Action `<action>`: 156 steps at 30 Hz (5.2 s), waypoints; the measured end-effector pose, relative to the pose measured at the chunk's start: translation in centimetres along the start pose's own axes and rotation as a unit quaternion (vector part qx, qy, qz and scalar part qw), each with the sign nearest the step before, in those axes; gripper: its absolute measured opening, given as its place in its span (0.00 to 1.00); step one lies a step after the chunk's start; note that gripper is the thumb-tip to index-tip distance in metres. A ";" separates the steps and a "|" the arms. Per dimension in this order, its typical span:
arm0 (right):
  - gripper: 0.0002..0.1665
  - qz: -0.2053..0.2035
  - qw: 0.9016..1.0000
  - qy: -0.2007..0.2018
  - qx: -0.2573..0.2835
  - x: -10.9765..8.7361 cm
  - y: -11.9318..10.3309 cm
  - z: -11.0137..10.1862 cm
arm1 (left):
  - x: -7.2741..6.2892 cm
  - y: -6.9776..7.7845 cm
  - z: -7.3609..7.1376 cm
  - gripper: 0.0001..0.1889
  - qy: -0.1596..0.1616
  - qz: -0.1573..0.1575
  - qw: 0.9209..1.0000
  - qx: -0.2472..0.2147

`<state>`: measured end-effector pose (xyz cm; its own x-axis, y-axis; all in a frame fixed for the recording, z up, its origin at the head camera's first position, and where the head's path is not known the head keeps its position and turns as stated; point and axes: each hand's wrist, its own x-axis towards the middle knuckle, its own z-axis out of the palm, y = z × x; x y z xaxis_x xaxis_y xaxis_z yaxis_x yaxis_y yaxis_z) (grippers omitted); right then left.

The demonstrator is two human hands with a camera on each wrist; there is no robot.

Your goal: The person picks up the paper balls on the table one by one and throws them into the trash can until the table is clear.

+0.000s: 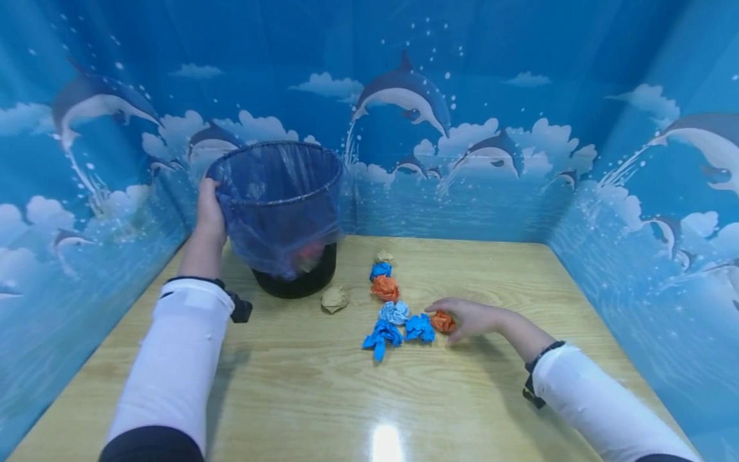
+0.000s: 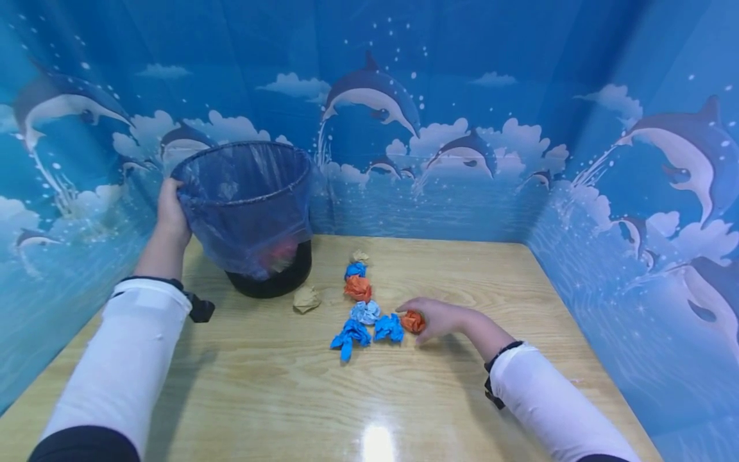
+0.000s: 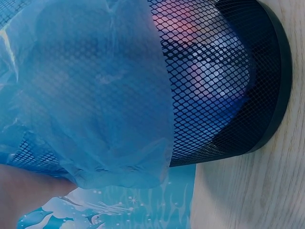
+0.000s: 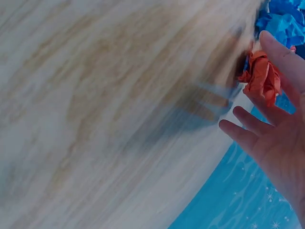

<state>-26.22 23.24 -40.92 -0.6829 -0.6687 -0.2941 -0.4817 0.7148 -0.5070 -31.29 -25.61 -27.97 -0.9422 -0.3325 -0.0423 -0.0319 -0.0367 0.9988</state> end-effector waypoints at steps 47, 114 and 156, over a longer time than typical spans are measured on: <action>0.29 0.029 0.994 0.089 -0.049 0.6 -0.1 -1.1 | -0.1 -0.1 0.0 0.23 -0.007 0.025 1.000 -0.012; 0.31 -0.017 0.967 0.255 -0.015 8.8 -12.0 -14.3 | -0.1 0.1 0.1 0.35 -0.002 0.000 1.000 0.007; 0.33 -0.051 0.950 0.309 0.013 15.6 -24.7 -16.8 | -0.2 0.2 0.0 0.34 -0.015 0.018 1.000 -0.016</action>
<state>-34.20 -1.48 -19.36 -0.8292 -0.4811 0.2847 -0.5544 0.6425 -0.5289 -31.14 -25.52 -27.75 -0.9522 -0.3053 -0.0052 0.0126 -0.0565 0.9983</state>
